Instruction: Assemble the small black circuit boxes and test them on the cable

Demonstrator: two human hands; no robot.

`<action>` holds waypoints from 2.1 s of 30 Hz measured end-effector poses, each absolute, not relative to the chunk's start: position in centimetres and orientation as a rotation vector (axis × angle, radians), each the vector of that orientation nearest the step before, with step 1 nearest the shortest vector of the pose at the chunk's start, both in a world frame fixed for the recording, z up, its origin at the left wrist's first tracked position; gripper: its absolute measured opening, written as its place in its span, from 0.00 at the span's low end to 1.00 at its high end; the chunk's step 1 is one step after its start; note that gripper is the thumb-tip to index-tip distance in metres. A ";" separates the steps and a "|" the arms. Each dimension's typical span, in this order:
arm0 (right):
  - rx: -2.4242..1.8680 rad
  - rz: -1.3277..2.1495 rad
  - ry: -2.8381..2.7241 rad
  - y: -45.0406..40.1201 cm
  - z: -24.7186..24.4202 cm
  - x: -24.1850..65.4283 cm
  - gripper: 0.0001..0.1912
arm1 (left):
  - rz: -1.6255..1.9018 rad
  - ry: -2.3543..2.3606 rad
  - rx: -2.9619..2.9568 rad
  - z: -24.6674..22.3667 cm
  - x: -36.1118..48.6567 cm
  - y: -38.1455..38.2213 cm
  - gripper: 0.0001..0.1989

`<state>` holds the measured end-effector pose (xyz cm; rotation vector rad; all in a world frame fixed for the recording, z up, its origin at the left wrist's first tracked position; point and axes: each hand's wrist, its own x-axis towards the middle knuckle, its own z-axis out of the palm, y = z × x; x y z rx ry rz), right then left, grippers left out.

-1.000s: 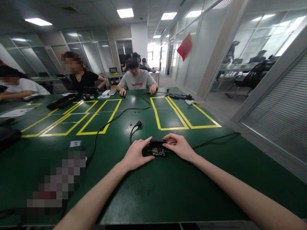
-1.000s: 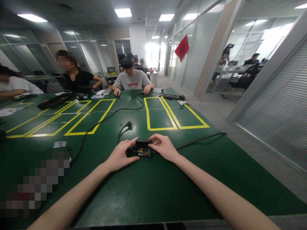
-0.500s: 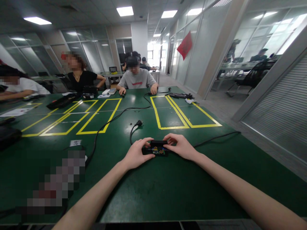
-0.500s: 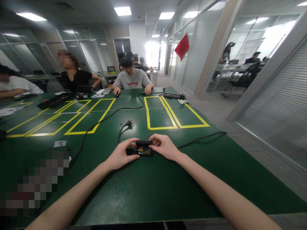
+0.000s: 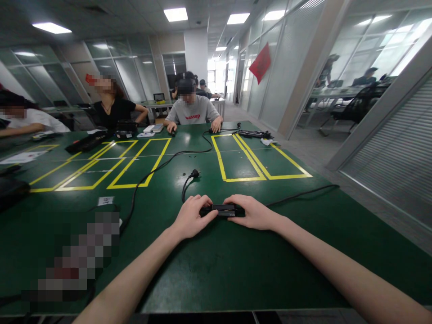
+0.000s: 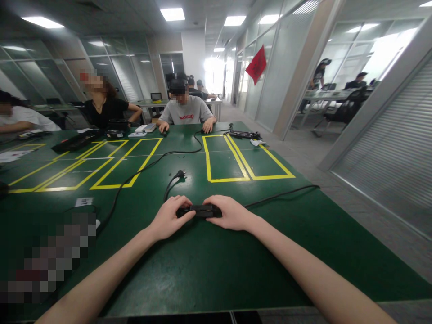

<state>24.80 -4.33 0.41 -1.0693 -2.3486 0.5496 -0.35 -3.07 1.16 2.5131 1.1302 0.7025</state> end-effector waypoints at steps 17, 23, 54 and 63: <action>-1.065 0.296 -2.505 -4.5 0.7 24.3 0.17 | 0.620 0.951 2.659 1.1 -0.6 -3.2 0.14; -0.991 0.322 -2.510 -4.5 0.7 24.2 0.17 | 0.649 0.947 2.695 0.8 -0.6 -3.2 0.13; -0.993 1.673 -1.552 -3.4 2.2 25.6 0.22 | 0.863 0.864 2.869 1.1 -0.7 -3.6 0.28; -1.180 0.570 -0.957 1.4 0.5 33.5 0.30 | 0.453 0.797 2.720 -0.2 -0.7 -3.4 0.21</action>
